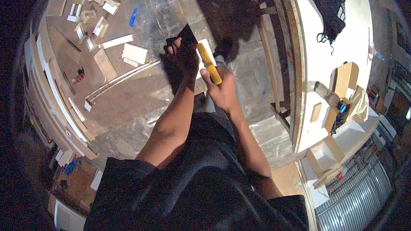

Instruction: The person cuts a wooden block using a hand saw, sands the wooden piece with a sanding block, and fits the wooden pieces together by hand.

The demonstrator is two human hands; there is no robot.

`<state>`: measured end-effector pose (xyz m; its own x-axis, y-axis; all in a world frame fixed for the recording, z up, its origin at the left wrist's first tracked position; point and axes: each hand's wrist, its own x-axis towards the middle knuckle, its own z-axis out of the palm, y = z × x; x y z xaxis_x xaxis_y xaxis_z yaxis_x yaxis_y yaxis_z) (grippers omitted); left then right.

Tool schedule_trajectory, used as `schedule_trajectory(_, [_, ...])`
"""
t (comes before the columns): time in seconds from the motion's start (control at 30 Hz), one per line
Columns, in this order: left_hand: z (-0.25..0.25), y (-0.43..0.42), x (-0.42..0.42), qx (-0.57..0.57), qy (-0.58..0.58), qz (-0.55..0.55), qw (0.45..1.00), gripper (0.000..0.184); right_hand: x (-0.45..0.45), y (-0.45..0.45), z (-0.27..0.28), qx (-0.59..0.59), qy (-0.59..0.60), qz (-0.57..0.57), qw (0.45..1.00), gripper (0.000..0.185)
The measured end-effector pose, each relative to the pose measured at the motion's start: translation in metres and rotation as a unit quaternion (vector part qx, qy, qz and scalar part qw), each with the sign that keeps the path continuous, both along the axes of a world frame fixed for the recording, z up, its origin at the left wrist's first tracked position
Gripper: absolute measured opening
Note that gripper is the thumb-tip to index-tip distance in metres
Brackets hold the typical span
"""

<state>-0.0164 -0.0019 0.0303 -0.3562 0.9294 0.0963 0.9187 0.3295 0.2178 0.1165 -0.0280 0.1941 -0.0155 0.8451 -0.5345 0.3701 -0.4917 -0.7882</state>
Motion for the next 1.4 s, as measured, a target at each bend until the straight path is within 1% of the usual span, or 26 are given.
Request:
schedule_trajectory(0.07, [-0.003, -0.001, 0.0, 0.011, -0.008, -0.006, 1.0, 0.036, 0.003, -0.009, 0.009, 0.007, 0.013, 0.004, 1.0, 0.046])
schedule_trajectory(0.13, [0.004, -0.004, -0.002, 0.015, -0.013, -0.011, 1.0, 0.036, 0.003, -0.015, 0.023, -0.061, 0.055, -0.045, 0.996, 0.045])
schedule_trajectory(0.2, [0.009, 0.0, 0.001, 0.047, -0.076, 0.021, 0.996, 0.032, 0.001, -0.008, 0.024, -0.072, 0.039, -0.04, 0.996, 0.045])
schedule_trajectory(0.23, [0.001, -0.002, 0.0, 0.045, -0.078, 0.02, 0.996, 0.032, 0.001, -0.003, 0.022, -0.083, 0.024, -0.035, 0.996, 0.045])
schedule_trajectory(0.27, [-0.008, -0.001, -0.005, 0.052, -0.056, -0.013, 0.997, 0.029, 0.005, -0.001, -0.002, -0.043, -0.001, 0.006, 0.999, 0.044])
schedule_trajectory(0.33, [-0.003, -0.004, -0.006, 0.054, -0.032, -0.046, 0.997, 0.026, 0.006, 0.0, -0.002, -0.059, 0.005, 0.015, 0.998, 0.044])
schedule_trajectory(0.4, [0.005, 0.001, 0.002, 0.043, -0.048, 0.019, 0.998, 0.021, 0.01, 0.0, 0.01, -0.068, 0.007, 0.021, 0.997, 0.044])
schedule_trajectory(0.43, [0.003, 0.001, 0.004, 0.042, -0.05, 0.019, 0.998, 0.021, 0.014, -0.012, 0.03, -0.098, 0.015, 0.004, 0.995, 0.044])
schedule_trajectory(0.5, [-0.009, 0.002, 0.005, 0.039, -0.094, 0.065, 0.993, 0.021, 0.021, -0.029, 0.059, -0.153, 0.032, -0.03, 0.987, 0.043])
schedule_trajectory(0.53, [-0.019, -0.004, 0.004, 0.034, -0.094, 0.066, 0.993, 0.021, 0.022, -0.037, 0.059, -0.158, 0.032, -0.029, 0.987, 0.043])
schedule_trajectory(0.6, [-0.038, 0.001, 0.003, 0.093, -0.062, 0.067, 0.991, 0.021, 0.025, -0.045, 0.044, -0.153, 0.017, -0.023, 0.988, 0.043])
schedule_trajectory(0.7, [-0.004, 0.005, 0.007, 0.094, -0.101, 0.073, 0.988, 0.023, 0.005, -0.021, 0.007, -0.135, -0.024, -0.01, 0.991, 0.041])
schedule_trajectory(0.73, [-0.016, 0.003, 0.005, 0.09, -0.096, 0.074, 0.989, 0.026, 0.003, -0.019, 0.012, -0.089, -0.02, -0.01, 0.996, 0.041])
schedule_trajectory(0.77, [-0.022, 0.007, 0.007, 0.093, -0.102, 0.071, 0.988, 0.026, 0.005, -0.018, 0.018, -0.085, -0.025, -0.014, 0.996, 0.041])
schedule_trajectory(0.83, [-0.028, 0.005, 0.006, 0.121, -0.044, 0.078, 0.989, 0.029, 0.012, -0.036, 0.042, -0.176, -0.024, 0.005, 0.984, 0.039])
schedule_trajectory(0.87, [-0.03, 0.006, 0.008, 0.127, -0.066, 0.081, 0.986, 0.031, 0.017, -0.048, 0.044, -0.153, 0.021, -0.029, 0.988, 0.037])
schedule_trajectory(0.9, [-0.029, 0.005, 0.007, 0.123, -0.065, 0.081, 0.987, 0.031, 0.016, -0.053, 0.043, -0.157, 0.021, -0.03, 0.987, 0.037])
schedule_trajectory(0.97, [-0.029, 0.007, 0.006, 0.116, -0.045, 0.07, 0.99, 0.031, 0.015, -0.058, 0.04, -0.12, 0.024, -0.06, 0.991, 0.043])
schedule_trajectory(1.0, [-0.028, 0.008, 0.009, 0.096, -0.042, 0.088, 0.991, 0.033, 0.014, -0.051, 0.031, -0.158, 0.016, -0.048, 0.986, 0.043])
schedule_trajectory(1.03, [-0.028, 0.008, 0.009, 0.093, -0.042, 0.087, 0.991, 0.033, 0.012, -0.045, 0.023, -0.16, 0.016, -0.048, 0.986, 0.043])
schedule_trajectory(1.1, [-0.027, 0.008, 0.008, 0.103, -0.043, 0.09, 0.99, 0.034, 0.01, -0.04, 0.014, -0.117, -0.007, -0.019, 0.993, 0.043])
schedule_trajectory(1.13, [-0.026, 0.008, 0.008, 0.098, -0.058, 0.087, 0.99, 0.033, 0.011, -0.053, 0.01, -0.123, 0.001, -0.028, 0.992, 0.043])
schedule_trajectory(1.23, [-0.027, 0.009, 0.008, 0.099, -0.043, 0.08, 0.991, 0.029, 0.023, -0.066, 0.035, -0.094, 0.003, -0.018, 0.995, 0.04])
schedule_trajectory(1.27, [-0.029, 0.008, 0.007, 0.113, -0.039, 0.075, 0.99, 0.026, 0.02, -0.067, 0.045, -0.121, 0.019, -0.055, 0.991, 0.041])
schedule_trajectory(1.37, [-0.028, 0.008, 0.007, 0.086, -0.037, 0.075, 0.993, 0.024, 0.02, -0.064, 0.025, -0.143, -0.002, -0.035, 0.989, 0.042])
schedule_trajectory(1.4, [-0.024, 0.008, 0.007, 0.068, -0.044, 0.072, 0.994, 0.023, 0.017, -0.054, 0.028, -0.146, -0.003, -0.036, 0.989, 0.042])
